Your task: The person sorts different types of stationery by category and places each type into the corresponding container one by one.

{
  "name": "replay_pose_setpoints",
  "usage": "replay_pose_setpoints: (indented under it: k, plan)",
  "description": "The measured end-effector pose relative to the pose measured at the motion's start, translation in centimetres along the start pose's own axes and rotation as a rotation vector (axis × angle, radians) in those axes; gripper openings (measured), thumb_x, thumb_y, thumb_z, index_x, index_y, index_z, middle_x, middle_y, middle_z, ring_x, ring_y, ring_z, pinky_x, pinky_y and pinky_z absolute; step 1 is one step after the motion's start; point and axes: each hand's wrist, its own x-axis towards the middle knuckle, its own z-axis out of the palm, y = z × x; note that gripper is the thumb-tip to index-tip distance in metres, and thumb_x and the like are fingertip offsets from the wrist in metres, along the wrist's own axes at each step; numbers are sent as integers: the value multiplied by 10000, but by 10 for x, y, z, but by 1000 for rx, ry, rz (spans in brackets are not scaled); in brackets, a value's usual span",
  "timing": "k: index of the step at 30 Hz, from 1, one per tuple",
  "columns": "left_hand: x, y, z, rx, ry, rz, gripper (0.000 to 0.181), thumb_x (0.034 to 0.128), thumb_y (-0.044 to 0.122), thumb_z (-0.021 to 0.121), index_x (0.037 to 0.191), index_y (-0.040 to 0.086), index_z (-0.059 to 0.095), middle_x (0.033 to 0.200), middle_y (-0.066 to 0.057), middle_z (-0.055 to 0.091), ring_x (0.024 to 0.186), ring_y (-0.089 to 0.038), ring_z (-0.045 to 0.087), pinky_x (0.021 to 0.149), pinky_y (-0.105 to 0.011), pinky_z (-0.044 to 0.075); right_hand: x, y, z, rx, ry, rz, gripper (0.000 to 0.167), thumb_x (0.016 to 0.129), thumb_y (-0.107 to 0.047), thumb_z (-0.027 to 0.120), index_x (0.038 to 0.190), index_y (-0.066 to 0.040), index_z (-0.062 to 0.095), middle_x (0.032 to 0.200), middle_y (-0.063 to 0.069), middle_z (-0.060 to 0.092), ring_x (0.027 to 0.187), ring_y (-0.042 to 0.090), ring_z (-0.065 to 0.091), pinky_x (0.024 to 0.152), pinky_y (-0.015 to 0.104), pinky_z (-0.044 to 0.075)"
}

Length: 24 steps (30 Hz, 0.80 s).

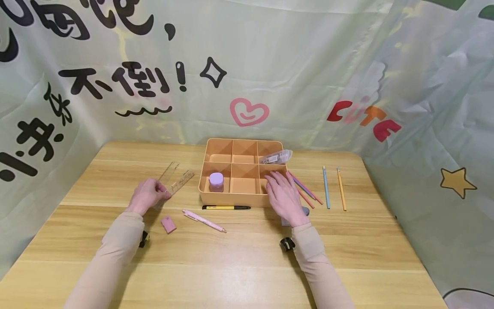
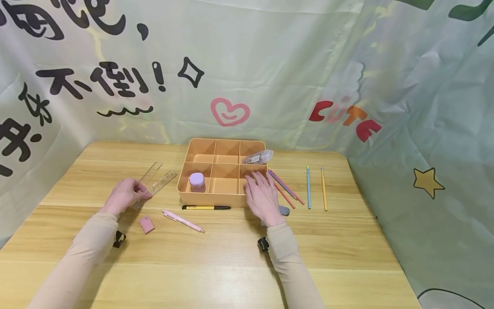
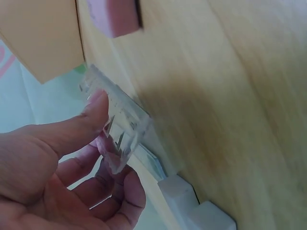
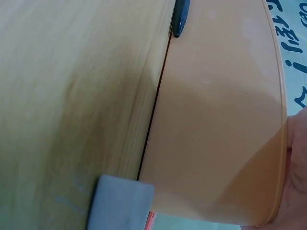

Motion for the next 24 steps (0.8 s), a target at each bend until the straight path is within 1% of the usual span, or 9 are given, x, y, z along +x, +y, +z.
replay_pose_setpoints:
  k: [4,8,10,14,17,19,21,24]
  plan:
    - [-1,1,0,-5,7,4,230,926,213,725,974,-12,730,970,-186,731,852,-265,623,706,-329,473,0,0,0,-2,2,-2,354,1043,-190,456,1282,-12,648,1380,201,629,1344,381,547,1206,588,310]
    - [-2,2,0,-46,24,-3,263,964,219,670,1046,-30,699,997,-199,703,844,-247,600,672,-290,466,0,0,0,-11,-3,0,354,1043,-189,456,1282,-14,649,1380,196,630,1344,378,547,1202,588,316]
    - [-3,3,-1,-75,54,-2,275,982,220,642,1078,-33,687,1004,-201,693,820,-230,581,650,-273,456,0,0,0,-14,-7,2,354,1043,-190,455,1282,-15,649,1381,195,630,1344,377,547,1203,586,316]
    - [-3,5,-4,-116,138,2,317,1009,252,605,1111,-39,678,975,-190,684,727,-186,557,585,-260,448,0,0,0,-18,-8,3,355,1044,-193,454,1282,-15,649,1382,196,630,1344,376,548,1204,582,316]
    - [-4,8,-6,-152,175,2,342,1024,260,586,1137,-55,658,952,-196,678,665,-197,604,514,-257,451,0,0,0,-20,-7,2,357,1044,-195,453,1282,-14,648,1382,198,629,1344,378,548,1203,583,316]
    - [-5,9,-7,-193,185,13,350,1037,246,565,1170,-69,633,988,-230,670,657,-232,655,488,-260,484,0,-1,-1,-15,-8,2,358,1045,-193,452,1284,-14,648,1384,199,628,1346,380,546,1207,583,311]
    - [-7,11,-9,-231,208,30,355,1043,227,551,1202,-84,611,1042,-272,661,684,-297,697,485,-268,517,0,-1,0,-13,-7,3,359,1046,-193,449,1284,-13,648,1384,201,627,1346,382,545,1209,582,307]
    - [-9,14,-11,-278,255,63,366,1046,214,541,1234,-96,597,1111,-314,639,717,-335,721,529,-305,583,0,-1,0,-6,-6,6,358,1047,-193,447,1284,-14,648,1387,201,625,1349,384,543,1215,578,298]
